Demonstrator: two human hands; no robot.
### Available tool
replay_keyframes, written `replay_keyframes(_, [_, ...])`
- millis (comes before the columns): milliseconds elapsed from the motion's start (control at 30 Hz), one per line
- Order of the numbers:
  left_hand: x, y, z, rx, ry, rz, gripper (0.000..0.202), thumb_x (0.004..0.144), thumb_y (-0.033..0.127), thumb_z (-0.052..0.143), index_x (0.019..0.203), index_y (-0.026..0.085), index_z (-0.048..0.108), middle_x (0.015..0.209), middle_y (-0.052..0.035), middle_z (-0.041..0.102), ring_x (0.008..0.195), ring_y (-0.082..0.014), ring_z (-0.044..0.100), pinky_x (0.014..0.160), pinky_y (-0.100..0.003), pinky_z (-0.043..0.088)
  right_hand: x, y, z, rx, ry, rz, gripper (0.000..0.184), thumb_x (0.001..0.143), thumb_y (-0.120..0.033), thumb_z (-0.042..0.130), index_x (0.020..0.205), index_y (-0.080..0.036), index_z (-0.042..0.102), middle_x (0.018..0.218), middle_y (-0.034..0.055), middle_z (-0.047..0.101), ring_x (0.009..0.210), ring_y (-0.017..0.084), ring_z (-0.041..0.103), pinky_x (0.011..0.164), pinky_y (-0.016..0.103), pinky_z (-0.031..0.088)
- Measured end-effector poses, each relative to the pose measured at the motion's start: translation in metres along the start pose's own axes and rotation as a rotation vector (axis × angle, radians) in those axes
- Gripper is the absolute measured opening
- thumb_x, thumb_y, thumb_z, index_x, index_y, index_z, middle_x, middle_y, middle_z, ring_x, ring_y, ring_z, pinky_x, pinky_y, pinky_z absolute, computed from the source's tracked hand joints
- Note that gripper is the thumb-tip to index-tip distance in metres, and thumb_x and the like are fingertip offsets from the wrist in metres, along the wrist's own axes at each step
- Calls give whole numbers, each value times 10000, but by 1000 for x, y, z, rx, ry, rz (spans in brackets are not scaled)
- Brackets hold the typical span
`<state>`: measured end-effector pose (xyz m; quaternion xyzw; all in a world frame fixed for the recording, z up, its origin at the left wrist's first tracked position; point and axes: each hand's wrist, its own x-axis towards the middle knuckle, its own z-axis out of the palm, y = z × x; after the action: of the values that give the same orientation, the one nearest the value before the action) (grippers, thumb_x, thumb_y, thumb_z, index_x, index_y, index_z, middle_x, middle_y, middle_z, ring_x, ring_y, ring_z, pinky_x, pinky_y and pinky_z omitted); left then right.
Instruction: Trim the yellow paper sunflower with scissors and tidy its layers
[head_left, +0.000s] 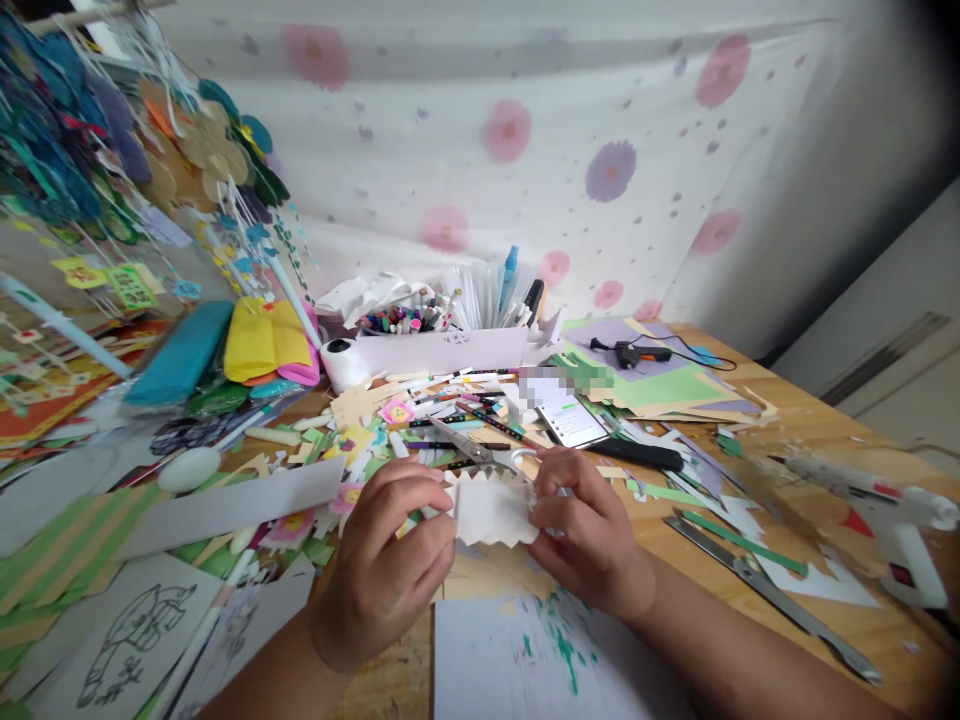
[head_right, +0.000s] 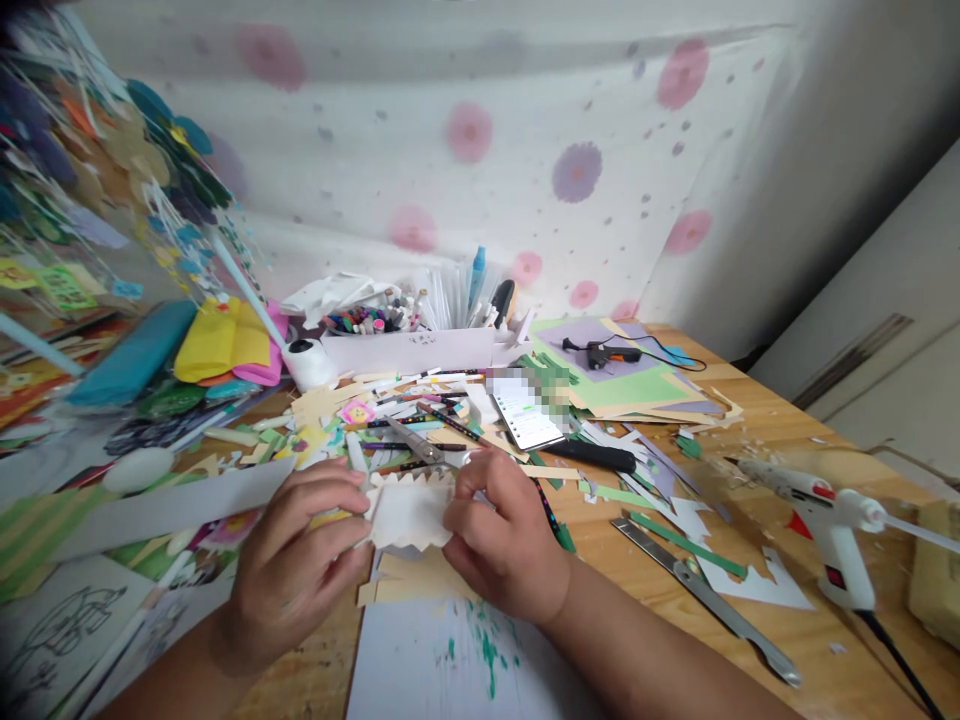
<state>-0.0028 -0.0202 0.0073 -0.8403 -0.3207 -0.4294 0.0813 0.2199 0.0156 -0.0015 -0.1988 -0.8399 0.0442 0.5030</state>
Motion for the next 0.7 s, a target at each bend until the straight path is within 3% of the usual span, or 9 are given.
replay_keyframes(200, [2,0,-1,-47,-19,16,360,711,-95,623,974,140,553,1038,-73,527,1067,-255,503,940,-517,469,0,2,2,9,-12,24,201,764,-37,505,841,-223,497,821,32,474,748,176,480,655,340,440])
replay_keyframes(700, [5,-4,2,-91,-50,-105,222,792,32,617,914,217,604,945,-51,609,975,-220,560,876,-412,494,2,5,3,-8,-29,70,158,772,-68,504,791,-225,518,792,29,516,705,170,510,626,304,426])
